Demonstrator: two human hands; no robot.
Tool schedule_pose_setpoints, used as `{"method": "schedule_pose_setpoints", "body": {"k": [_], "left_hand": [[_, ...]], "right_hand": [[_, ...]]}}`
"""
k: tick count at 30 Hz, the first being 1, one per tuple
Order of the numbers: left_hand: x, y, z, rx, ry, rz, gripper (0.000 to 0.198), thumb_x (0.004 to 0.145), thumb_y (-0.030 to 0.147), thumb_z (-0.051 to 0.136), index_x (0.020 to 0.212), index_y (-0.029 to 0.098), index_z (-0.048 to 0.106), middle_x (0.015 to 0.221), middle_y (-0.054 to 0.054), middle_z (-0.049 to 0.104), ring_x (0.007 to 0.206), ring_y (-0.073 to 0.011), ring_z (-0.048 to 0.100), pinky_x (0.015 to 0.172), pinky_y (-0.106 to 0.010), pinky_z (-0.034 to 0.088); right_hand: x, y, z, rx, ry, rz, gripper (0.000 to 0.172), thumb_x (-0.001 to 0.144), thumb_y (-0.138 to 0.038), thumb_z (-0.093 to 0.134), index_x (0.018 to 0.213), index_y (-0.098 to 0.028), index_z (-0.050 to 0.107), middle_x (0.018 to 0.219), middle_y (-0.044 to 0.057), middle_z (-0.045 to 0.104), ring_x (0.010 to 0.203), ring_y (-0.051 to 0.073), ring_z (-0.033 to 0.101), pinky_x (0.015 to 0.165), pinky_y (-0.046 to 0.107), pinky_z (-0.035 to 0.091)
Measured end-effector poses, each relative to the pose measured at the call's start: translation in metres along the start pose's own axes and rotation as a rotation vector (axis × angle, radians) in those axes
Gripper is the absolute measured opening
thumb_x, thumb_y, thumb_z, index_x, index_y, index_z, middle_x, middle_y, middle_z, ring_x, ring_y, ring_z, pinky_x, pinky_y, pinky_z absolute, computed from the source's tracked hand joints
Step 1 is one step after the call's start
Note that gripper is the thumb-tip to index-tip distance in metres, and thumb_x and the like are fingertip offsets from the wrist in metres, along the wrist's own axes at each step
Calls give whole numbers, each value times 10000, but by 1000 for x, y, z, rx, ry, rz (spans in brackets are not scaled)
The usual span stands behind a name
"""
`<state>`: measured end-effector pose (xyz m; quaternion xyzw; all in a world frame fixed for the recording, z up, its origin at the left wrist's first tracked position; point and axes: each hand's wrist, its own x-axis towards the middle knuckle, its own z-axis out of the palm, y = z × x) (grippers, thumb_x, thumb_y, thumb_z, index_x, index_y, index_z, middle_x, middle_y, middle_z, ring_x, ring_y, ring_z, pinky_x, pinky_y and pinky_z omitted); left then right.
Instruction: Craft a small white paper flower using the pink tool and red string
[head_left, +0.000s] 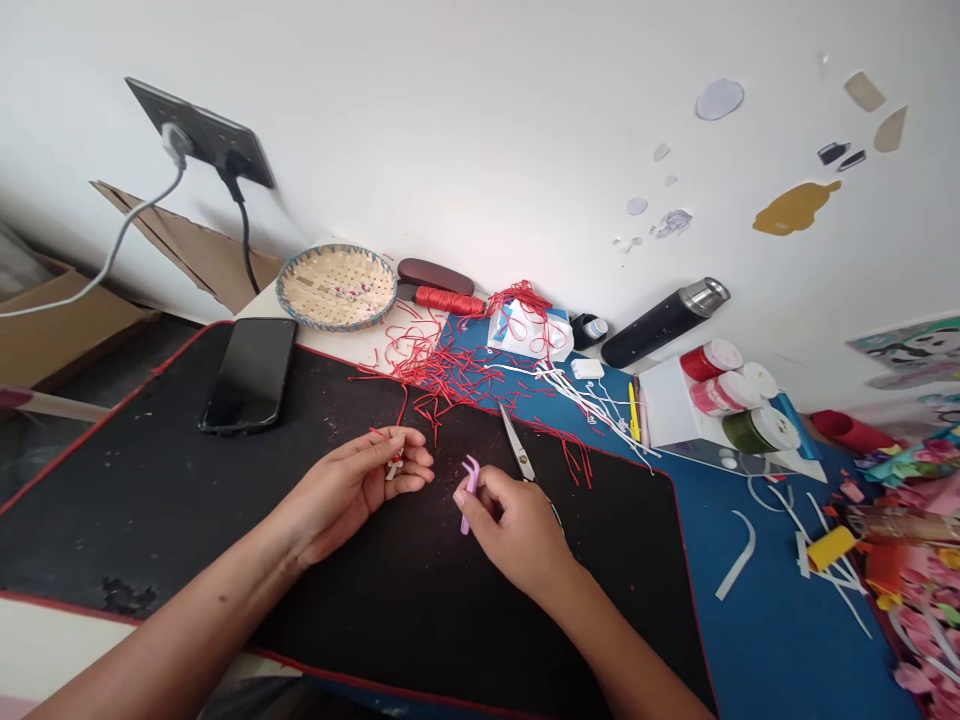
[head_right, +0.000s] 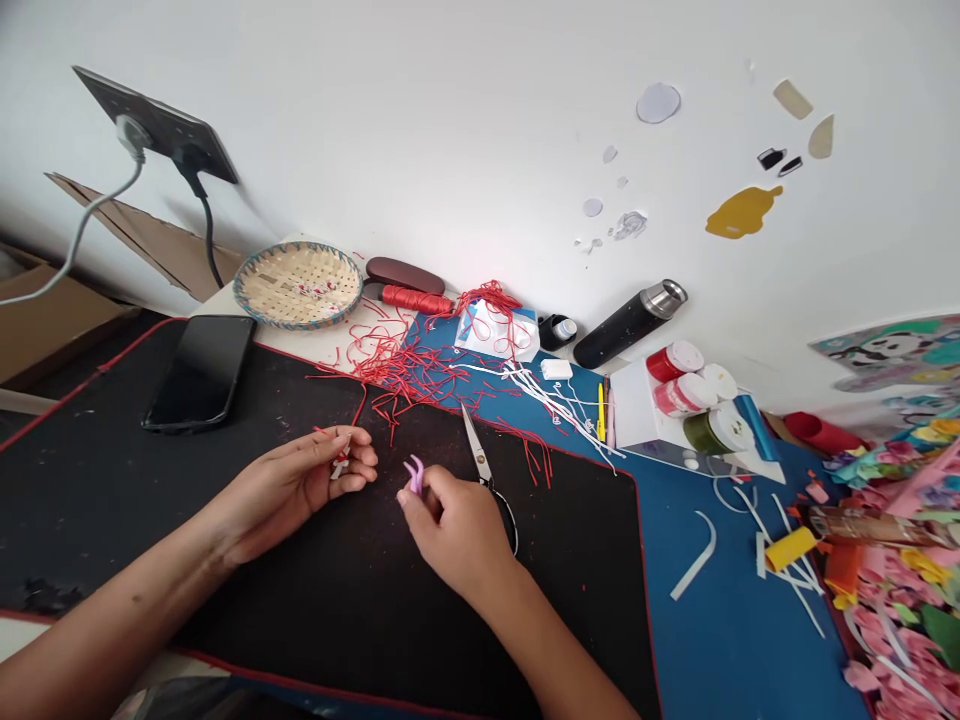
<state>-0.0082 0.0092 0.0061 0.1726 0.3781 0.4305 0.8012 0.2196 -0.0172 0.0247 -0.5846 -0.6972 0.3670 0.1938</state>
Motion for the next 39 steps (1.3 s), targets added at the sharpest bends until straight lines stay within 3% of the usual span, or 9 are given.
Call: {"method": "schedule_pose_setpoints", "body": {"k": [4, 7, 12, 18, 28, 34, 36, 39], "left_hand": [[2, -1, -1, -54, -14, -19, 97, 970, 197, 697, 983, 130, 766, 1080, -172, 825, 1022, -257, 784, 965, -350, 609], [1, -2, 0, -57, -51, -12, 96, 977, 208, 688, 948, 141, 750, 1143, -180, 819, 1150, -274, 748, 1067, -386, 550], [0, -7, 3, -23, -103, -4, 97, 944, 265, 744, 925, 171, 750, 1209, -149, 809, 1290, -287, 667, 1161, -415, 446], [-3, -12, 5, 81, -130, -4, 136, 921, 322, 771, 932, 187, 772, 1269, -135, 786, 1276, -296, 652, 1108, -372, 427], [-5, -9, 7, 52, -175, -33, 164, 927, 325, 755, 863, 181, 803, 1369, -151, 737, 1345, -341, 603, 1167, -420, 370], [-6, -10, 8, 58, -192, -54, 152, 888, 322, 797, 838, 180, 816, 1383, -159, 728, 1378, -353, 575, 1181, -425, 352], [-5, -10, 8, 64, -188, -59, 160, 892, 344, 794, 898, 188, 825, 1384, -155, 726, 1358, -354, 589, 1166, -433, 370], [-5, -8, 7, 102, -158, -25, 309, 890, 400, 801, 1138, 218, 799, 1383, -146, 721, 1337, -334, 594, 1124, -413, 410]], "right_hand": [[8, 8, -5, 130, 128, 24, 218, 957, -379, 649, 1064, -206, 728, 617, -50, 543, 546, 132, 497, 565, 251, 368], [9, 10, -1, 288, 208, 41, 258, 963, -415, 642, 1062, -190, 722, 613, -52, 508, 547, 135, 473, 550, 252, 382], [6, 3, 13, 395, 88, 19, 219, 974, -390, 636, 955, -190, 724, 602, -50, 498, 531, 121, 449, 520, 244, 351], [9, -9, 27, 464, -28, 6, 206, 978, -377, 635, 1004, -195, 727, 628, -46, 537, 556, 123, 508, 533, 238, 376], [13, -9, 32, 451, -2, -3, 158, 971, -332, 654, 970, -192, 726, 640, -45, 561, 570, 114, 490, 536, 231, 373], [14, -13, 30, 513, -64, 6, 208, 984, -380, 639, 966, -191, 723, 638, -31, 579, 560, 119, 504, 516, 228, 384], [15, -15, 30, 518, -62, 1, 214, 980, -386, 640, 939, -189, 715, 627, -38, 556, 550, 115, 483, 513, 228, 371], [16, -16, 31, 510, -28, -21, 190, 967, -353, 651, 886, -188, 701, 631, -43, 544, 560, 109, 472, 539, 232, 366]]}}
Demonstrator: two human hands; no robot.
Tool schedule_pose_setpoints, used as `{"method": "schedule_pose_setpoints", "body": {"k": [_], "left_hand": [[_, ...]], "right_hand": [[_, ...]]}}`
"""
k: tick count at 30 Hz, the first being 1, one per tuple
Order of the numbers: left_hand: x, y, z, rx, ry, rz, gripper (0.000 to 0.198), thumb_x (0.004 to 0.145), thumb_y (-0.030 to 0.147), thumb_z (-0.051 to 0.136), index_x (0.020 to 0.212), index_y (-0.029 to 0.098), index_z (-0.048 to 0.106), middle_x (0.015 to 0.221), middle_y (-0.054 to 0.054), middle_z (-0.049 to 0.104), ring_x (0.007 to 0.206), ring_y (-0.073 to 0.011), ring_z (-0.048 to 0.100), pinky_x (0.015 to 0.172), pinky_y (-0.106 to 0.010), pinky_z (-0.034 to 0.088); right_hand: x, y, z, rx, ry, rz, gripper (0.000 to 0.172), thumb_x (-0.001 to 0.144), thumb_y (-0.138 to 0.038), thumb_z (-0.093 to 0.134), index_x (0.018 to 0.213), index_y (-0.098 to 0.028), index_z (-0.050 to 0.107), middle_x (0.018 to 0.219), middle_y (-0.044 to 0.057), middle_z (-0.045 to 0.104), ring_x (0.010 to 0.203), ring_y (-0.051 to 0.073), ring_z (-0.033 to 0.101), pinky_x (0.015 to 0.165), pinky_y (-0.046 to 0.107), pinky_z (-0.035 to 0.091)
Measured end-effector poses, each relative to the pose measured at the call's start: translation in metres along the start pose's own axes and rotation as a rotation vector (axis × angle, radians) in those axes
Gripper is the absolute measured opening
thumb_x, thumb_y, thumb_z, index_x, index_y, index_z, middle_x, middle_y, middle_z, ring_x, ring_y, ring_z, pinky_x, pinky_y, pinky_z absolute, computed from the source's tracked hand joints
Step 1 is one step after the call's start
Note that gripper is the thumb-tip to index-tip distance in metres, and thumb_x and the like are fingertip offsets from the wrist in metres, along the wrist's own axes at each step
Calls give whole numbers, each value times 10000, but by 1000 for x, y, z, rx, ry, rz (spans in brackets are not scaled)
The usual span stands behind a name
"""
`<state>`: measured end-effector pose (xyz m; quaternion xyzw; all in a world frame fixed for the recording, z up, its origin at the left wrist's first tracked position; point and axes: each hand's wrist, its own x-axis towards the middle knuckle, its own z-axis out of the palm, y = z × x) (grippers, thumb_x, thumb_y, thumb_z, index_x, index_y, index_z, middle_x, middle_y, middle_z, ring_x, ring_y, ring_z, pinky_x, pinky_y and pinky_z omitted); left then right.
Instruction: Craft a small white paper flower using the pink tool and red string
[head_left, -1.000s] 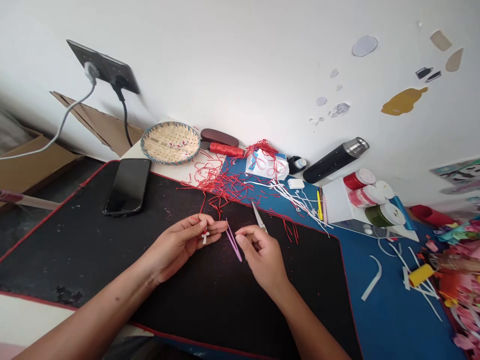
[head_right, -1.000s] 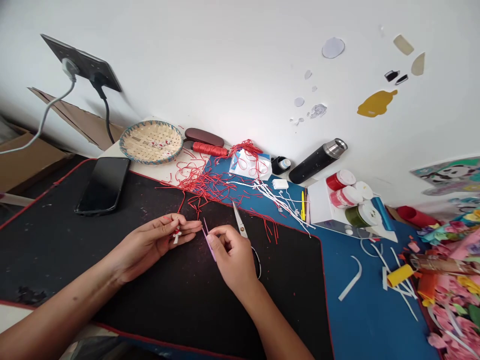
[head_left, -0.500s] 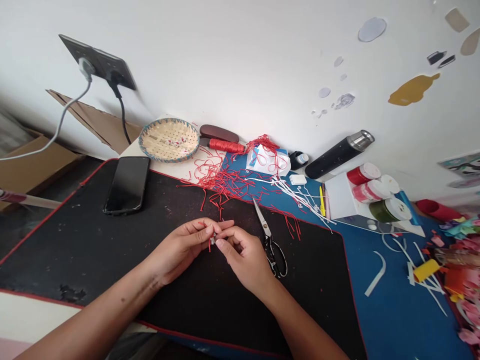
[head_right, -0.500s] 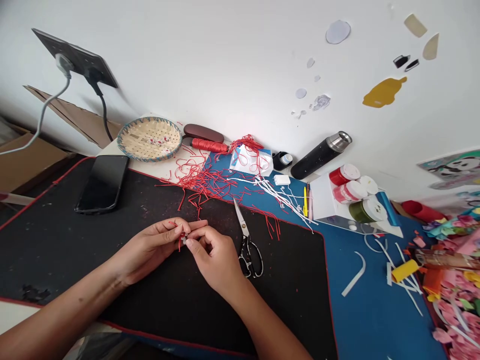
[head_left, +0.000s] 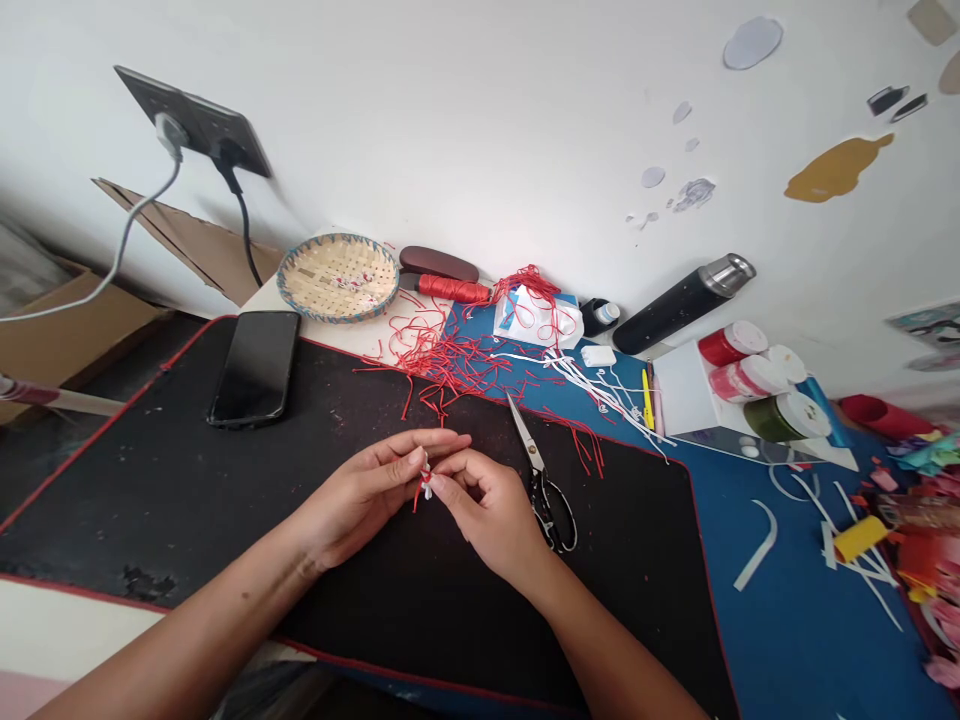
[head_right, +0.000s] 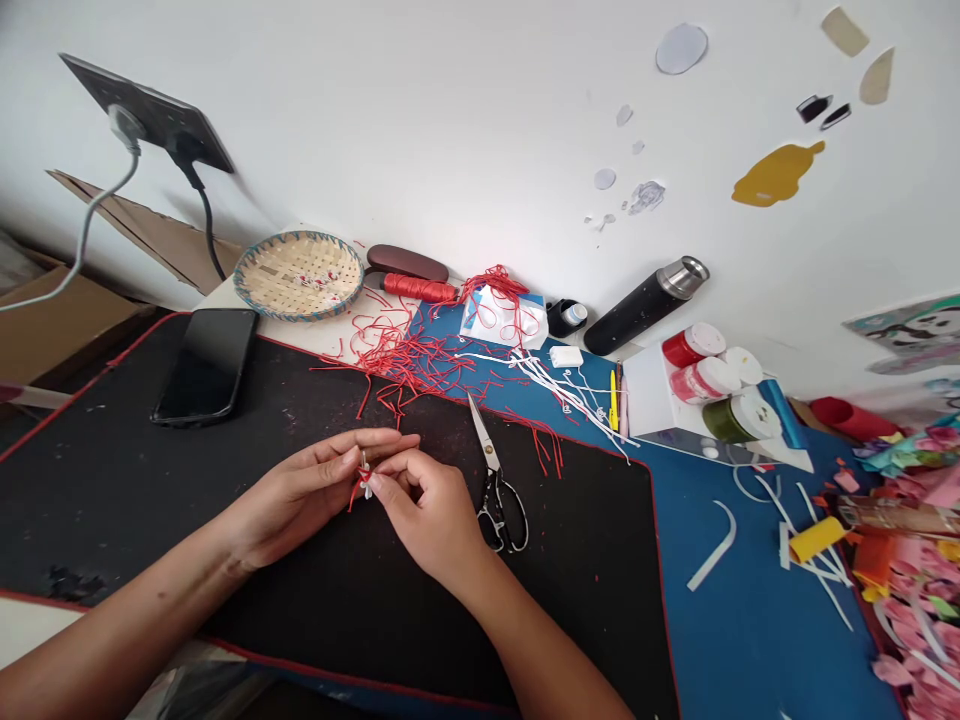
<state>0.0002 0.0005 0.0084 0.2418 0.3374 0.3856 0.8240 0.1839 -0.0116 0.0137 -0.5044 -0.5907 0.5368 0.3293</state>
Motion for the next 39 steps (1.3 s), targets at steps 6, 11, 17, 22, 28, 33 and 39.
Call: {"method": "schedule_pose_setpoints", "body": {"k": [6, 11, 17, 22, 28, 33, 39], "left_hand": [[-5, 15, -3, 471, 135, 198, 273, 794, 368, 889, 957, 215, 732, 917, -33, 719, 860, -205, 639, 786, -288, 495], [-8, 19, 2, 870, 144, 171, 224, 819, 408, 832, 844, 216, 719, 770, 10, 674, 736, -186, 578, 689, -276, 438], [-7, 14, 5, 977, 152, 203, 170, 869, 385, 766, 832, 224, 726, 774, 9, 712, 737, -193, 613, 683, -265, 439], [-7, 15, 8, 989, 178, 220, 218, 881, 424, 745, 803, 220, 729, 773, -1, 727, 732, -200, 627, 673, -261, 458], [-7, 15, 10, 981, 196, 219, 218, 872, 435, 744, 840, 220, 755, 801, -17, 743, 754, -211, 646, 688, -265, 477], [-7, 16, 8, 945, 178, 209, 206, 857, 425, 755, 831, 222, 774, 797, -21, 761, 764, -226, 663, 719, -279, 504], [-6, 18, 2, 924, 145, 134, 251, 865, 459, 752, 856, 211, 786, 815, -27, 764, 781, -226, 660, 723, -282, 489]], "right_hand": [[-2, 6, -2, 12, 80, 39, 214, 953, -386, 662, 899, -186, 715, 585, -51, 525, 502, 107, 457, 487, 228, 352], [-6, 13, -3, 61, 137, 60, 250, 964, -429, 661, 907, -193, 721, 546, -61, 491, 455, 105, 441, 450, 225, 346], [-9, 14, -3, 82, 126, 65, 264, 970, -444, 653, 904, -194, 708, 541, -64, 491, 444, 100, 435, 438, 221, 336], [-9, 13, -3, 80, 120, 68, 272, 965, -453, 651, 886, -196, 690, 538, -69, 477, 444, 98, 431, 438, 222, 330], [-9, 15, -4, 98, 90, 57, 279, 974, -459, 645, 890, -198, 692, 517, -74, 460, 432, 99, 421, 439, 228, 323], [-9, 16, -6, 80, 68, 59, 294, 977, -476, 642, 908, -202, 725, 504, -68, 474, 438, 108, 431, 450, 234, 346], [-9, 15, -8, 66, 47, 51, 263, 971, -441, 653, 904, -203, 743, 493, -72, 477, 437, 107, 433, 466, 238, 353]]}}
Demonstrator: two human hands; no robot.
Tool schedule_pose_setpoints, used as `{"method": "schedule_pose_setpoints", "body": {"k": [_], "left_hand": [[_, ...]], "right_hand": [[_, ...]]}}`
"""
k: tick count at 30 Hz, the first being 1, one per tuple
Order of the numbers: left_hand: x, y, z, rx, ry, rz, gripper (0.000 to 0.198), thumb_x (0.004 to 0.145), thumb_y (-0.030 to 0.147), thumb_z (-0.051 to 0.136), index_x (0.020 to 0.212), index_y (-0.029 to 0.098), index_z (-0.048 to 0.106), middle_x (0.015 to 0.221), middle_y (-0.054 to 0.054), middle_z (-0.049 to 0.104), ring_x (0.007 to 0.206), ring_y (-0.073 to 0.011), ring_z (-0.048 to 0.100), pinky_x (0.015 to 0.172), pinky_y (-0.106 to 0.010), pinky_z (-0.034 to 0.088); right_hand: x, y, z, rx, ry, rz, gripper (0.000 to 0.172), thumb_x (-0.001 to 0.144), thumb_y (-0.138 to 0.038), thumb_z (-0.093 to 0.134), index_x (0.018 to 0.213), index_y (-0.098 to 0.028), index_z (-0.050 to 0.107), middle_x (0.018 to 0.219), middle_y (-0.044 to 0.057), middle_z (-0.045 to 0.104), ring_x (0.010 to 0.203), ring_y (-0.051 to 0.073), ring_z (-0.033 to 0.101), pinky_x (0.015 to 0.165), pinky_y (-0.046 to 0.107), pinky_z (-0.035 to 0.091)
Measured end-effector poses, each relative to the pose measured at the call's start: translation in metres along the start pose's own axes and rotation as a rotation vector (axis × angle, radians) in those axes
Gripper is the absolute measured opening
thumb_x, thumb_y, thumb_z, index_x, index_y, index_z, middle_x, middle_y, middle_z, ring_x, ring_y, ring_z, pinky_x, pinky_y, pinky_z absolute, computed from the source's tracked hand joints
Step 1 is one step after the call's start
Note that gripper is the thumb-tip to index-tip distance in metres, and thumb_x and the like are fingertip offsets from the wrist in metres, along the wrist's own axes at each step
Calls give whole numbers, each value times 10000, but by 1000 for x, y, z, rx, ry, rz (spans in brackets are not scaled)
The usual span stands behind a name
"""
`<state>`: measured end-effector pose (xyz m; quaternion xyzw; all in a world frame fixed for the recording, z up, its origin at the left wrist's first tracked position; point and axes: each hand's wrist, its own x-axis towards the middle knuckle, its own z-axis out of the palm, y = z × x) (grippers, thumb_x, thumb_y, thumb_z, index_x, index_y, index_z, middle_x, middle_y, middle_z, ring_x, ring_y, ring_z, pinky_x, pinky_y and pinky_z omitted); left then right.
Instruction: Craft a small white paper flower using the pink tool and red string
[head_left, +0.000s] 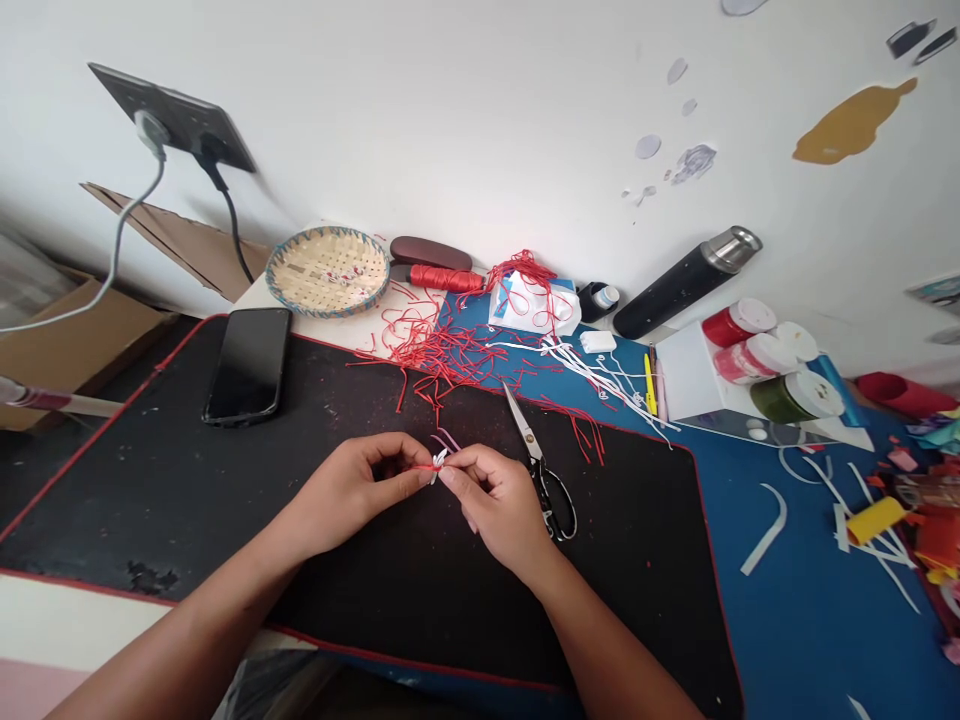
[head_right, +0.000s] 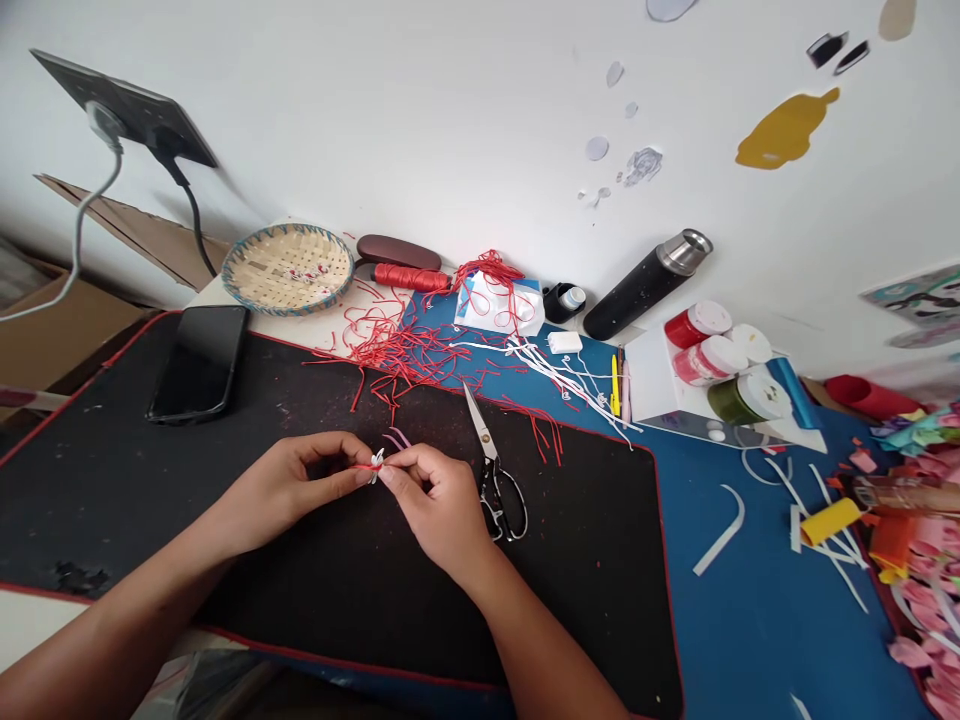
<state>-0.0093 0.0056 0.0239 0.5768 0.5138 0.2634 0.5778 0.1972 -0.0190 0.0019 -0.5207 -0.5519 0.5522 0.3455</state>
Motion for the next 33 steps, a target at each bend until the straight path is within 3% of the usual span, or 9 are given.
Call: {"method": "schedule_pose_setpoints", "body": {"k": [13, 28, 33], "left_hand": [[1, -4, -1, -80, -47, -37, 210, 872, 416, 757, 876, 208, 782, 847, -30, 757, 806, -220, 643, 736, -285, 471], [2, -4, -4, -106, -100, 22, 329, 935, 482, 674, 825, 181, 745, 758, -5, 674, 738, -176, 573, 722, -281, 449], [1, -4, -4, -107, -116, 6, 264, 882, 456, 755, 898, 193, 761, 838, -8, 724, 814, -194, 611, 775, -294, 455]], "right_hand": [[0, 1, 3, 18, -4, -25, 192, 962, -357, 655, 873, -195, 706, 489, -86, 468, 422, 97, 430, 476, 240, 341], [0, 3, 3, 60, 2, -47, 252, 987, -407, 642, 910, -179, 715, 519, -71, 490, 413, 86, 413, 432, 222, 297], [-2, 4, 4, 49, 21, -43, 249, 984, -411, 650, 920, -179, 715, 523, -73, 477, 413, 86, 418, 428, 221, 295]]}}
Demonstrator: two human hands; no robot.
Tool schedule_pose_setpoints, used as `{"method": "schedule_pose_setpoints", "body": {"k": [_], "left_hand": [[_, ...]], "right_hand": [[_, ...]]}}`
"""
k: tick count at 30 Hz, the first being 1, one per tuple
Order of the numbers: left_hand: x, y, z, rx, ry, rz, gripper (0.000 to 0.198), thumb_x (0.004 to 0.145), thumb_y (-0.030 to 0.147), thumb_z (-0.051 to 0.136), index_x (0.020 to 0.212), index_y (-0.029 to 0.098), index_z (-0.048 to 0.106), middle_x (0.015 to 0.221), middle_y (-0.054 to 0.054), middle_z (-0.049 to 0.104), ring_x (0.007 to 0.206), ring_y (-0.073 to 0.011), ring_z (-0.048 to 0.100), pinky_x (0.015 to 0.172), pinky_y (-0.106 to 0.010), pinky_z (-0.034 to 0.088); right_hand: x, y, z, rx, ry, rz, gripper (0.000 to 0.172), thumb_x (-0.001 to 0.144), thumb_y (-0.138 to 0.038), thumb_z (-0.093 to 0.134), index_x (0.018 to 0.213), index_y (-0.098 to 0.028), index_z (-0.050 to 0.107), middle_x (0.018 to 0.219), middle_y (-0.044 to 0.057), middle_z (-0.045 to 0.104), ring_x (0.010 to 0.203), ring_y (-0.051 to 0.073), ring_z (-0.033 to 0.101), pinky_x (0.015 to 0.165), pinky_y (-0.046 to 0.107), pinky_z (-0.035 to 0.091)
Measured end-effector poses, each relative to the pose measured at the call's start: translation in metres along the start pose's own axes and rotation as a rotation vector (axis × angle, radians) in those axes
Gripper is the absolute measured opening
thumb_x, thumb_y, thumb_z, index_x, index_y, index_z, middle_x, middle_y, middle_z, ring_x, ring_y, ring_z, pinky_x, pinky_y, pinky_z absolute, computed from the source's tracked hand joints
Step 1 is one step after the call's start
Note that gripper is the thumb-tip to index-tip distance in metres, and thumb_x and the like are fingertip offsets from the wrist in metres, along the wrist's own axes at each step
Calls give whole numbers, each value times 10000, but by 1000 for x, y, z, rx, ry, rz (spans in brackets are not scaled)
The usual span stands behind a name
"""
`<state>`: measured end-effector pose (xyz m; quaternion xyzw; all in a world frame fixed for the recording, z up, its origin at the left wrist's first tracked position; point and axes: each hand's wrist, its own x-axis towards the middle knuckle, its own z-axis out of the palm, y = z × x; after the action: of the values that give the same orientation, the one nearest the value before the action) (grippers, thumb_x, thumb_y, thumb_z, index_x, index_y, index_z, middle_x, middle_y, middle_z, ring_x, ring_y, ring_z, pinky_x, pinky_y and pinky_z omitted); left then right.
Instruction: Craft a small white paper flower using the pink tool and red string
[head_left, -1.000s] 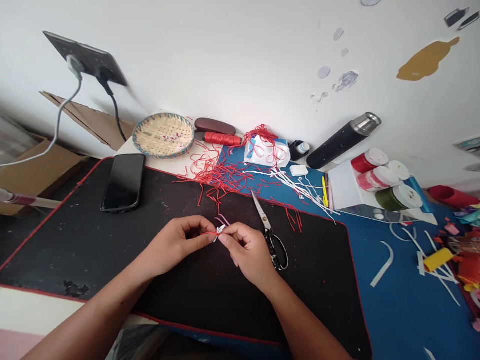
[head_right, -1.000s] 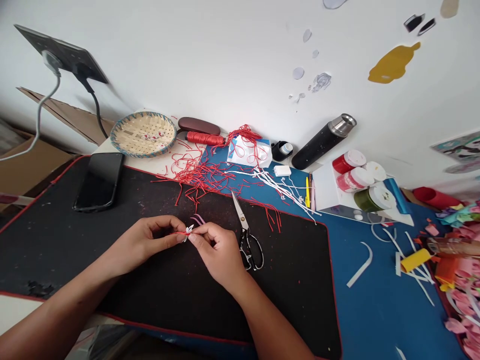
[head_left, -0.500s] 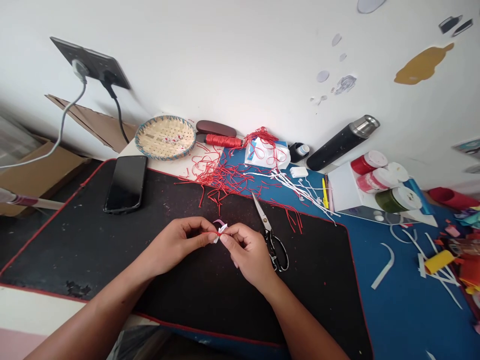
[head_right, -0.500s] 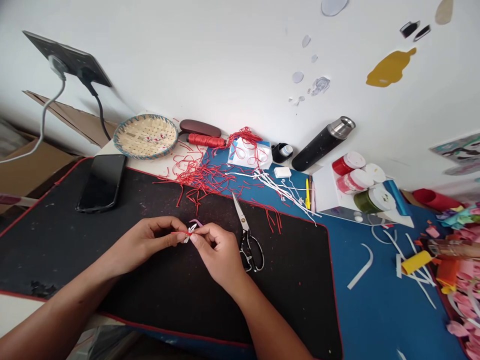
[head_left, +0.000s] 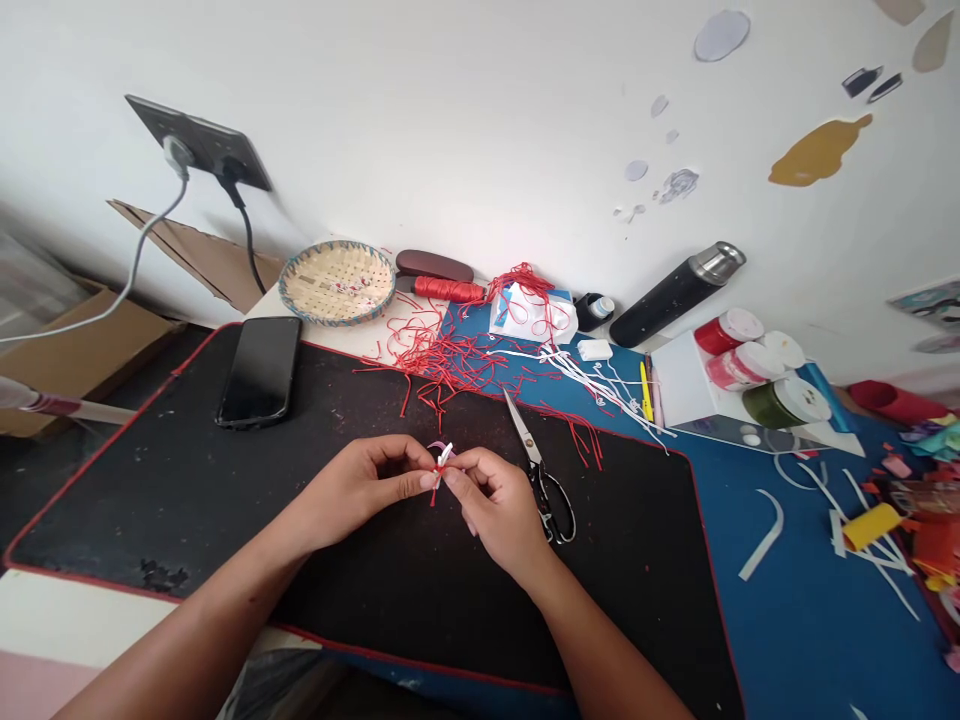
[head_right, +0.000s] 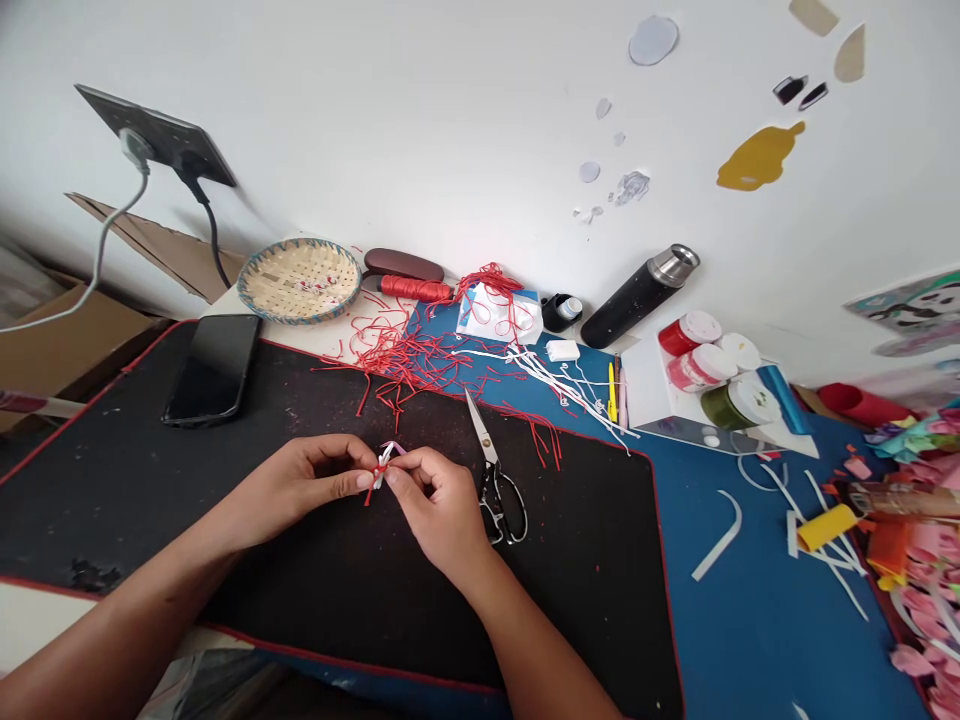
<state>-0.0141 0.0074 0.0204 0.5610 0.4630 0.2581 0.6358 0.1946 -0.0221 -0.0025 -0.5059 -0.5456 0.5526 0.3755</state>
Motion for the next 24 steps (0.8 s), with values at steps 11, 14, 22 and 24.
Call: {"method": "schedule_pose_setpoints", "body": {"k": [11, 14, 22, 24], "left_hand": [[-1, 0, 0, -39, 1, 40, 245, 931, 423, 701, 862, 188, 714, 789, 4, 661, 756, -168, 565, 727, -283, 447], [0, -1, 1, -66, -22, 27, 251, 939, 432, 693, 887, 188, 715, 837, -13, 683, 791, -179, 581, 734, -289, 461], [0, -2, 2, -119, -43, 10, 243, 937, 425, 700, 884, 188, 706, 835, -22, 702, 793, -184, 615, 738, -297, 487], [0, -2, 3, -117, -48, 10, 235, 934, 419, 702, 886, 189, 705, 831, -20, 700, 787, -183, 616, 730, -296, 486]], "right_hand": [[-2, 0, 1, 57, 29, -25, 224, 970, -412, 674, 973, -193, 720, 584, -70, 477, 441, 87, 424, 444, 227, 306], [-1, -1, 2, 78, 49, -37, 204, 941, -382, 709, 1031, -199, 714, 599, -78, 463, 467, 92, 422, 467, 231, 322], [-1, -3, 4, -49, 73, -159, 130, 922, -288, 714, 1014, -198, 705, 601, -78, 471, 539, 111, 431, 539, 248, 353], [-1, -3, 4, -64, 85, -178, 142, 923, -297, 719, 1023, -198, 705, 598, -79, 468, 532, 112, 432, 534, 247, 355]]}}
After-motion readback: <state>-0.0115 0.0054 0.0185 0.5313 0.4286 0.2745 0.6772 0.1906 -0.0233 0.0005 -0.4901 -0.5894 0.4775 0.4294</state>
